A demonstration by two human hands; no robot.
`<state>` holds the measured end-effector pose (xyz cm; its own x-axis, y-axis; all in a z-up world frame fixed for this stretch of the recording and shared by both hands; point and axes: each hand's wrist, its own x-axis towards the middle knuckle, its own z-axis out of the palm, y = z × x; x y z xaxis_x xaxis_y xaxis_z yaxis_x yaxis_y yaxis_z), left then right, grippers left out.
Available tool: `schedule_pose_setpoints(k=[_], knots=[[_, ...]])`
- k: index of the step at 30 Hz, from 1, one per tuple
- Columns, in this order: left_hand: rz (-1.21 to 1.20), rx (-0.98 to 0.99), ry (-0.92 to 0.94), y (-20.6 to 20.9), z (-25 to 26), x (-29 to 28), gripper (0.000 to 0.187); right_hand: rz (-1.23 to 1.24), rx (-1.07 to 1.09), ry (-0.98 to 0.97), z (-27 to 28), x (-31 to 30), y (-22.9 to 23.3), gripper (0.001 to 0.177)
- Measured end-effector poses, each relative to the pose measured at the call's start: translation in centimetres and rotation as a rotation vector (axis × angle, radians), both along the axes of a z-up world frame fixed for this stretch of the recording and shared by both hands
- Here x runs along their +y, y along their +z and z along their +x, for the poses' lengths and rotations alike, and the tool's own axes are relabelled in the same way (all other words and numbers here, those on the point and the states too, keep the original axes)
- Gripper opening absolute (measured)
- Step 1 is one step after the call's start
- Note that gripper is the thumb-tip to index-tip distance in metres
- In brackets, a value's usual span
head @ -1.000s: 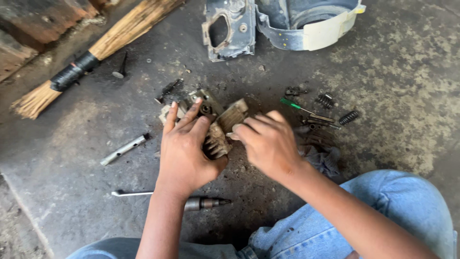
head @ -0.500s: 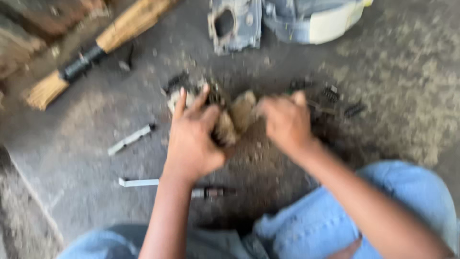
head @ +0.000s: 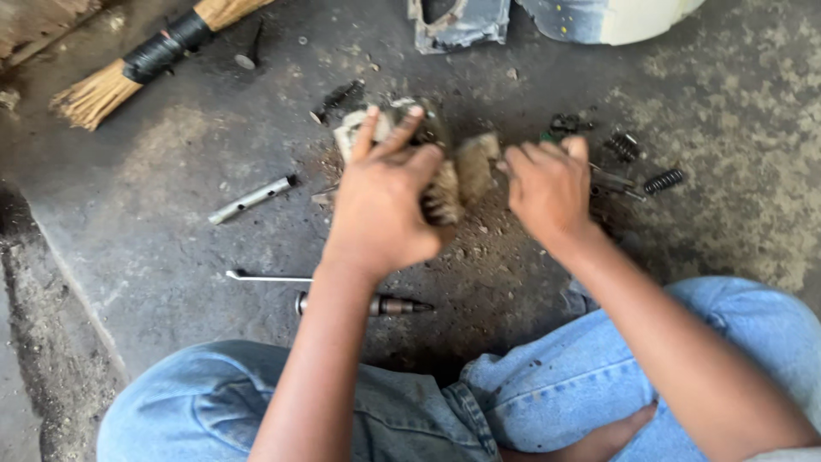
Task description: The person scrubs a metal engine cylinder head with a wire brush and a metal scraper while sitting on the floor. They rotate the part to clean different sides and crevices, removing grime and debris from the surface.
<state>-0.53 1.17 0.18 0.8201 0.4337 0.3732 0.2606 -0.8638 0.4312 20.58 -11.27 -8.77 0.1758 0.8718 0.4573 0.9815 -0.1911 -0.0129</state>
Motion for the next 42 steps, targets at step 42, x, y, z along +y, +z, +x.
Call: schedule_pose_setpoints(k=[42], knots=[[-0.033, -0.089, 0.033, -0.3, -0.2, 0.1, 0.056, 0.206, 0.033, 0.191, -3.2, -0.7, 1.9, 0.014]])
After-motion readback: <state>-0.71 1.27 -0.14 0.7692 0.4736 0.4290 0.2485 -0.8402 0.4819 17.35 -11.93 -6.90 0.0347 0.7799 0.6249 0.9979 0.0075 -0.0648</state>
